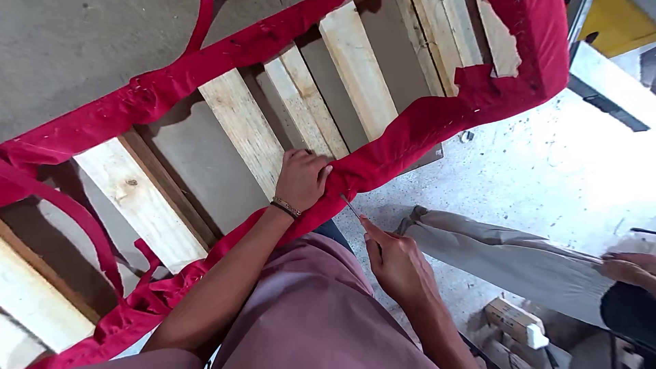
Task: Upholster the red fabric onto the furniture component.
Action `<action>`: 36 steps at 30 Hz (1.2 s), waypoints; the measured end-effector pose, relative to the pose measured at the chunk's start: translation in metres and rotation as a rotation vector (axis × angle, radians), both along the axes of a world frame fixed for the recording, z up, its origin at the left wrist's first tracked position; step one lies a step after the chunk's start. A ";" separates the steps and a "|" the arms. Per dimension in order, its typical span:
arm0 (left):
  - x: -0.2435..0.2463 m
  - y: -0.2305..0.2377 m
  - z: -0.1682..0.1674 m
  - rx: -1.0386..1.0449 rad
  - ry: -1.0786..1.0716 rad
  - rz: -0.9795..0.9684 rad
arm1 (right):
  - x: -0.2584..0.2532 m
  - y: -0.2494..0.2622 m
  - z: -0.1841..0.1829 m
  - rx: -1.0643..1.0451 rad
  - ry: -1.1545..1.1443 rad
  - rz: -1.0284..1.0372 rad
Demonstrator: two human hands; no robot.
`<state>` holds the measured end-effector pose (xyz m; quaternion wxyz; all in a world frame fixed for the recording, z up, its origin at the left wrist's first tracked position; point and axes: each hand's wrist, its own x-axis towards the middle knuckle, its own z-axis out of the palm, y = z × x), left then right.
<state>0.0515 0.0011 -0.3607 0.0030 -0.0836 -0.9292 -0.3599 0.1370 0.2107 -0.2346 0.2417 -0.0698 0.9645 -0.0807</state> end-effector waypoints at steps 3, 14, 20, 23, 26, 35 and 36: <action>0.002 0.001 -0.001 0.009 -0.003 -0.003 | -0.014 -0.019 0.019 0.148 -0.157 -0.009; 0.007 0.004 -0.009 0.094 0.040 0.035 | -0.021 -0.013 0.010 -0.130 -0.279 -0.197; 0.009 0.006 -0.007 0.093 0.059 0.058 | 0.033 -0.009 -0.037 -0.004 0.026 -0.093; 0.004 0.008 -0.003 0.066 0.051 0.062 | 0.042 0.021 -0.093 -0.475 0.073 -0.211; 0.005 0.008 -0.002 0.029 0.038 0.066 | 0.047 0.014 -0.128 -0.681 0.043 -0.346; 0.007 0.007 0.001 -0.032 0.016 0.062 | -0.005 0.046 -0.014 -1.662 0.208 -0.667; 0.011 0.007 0.004 -0.034 0.023 0.061 | 0.002 0.051 -0.023 -1.500 0.218 -0.647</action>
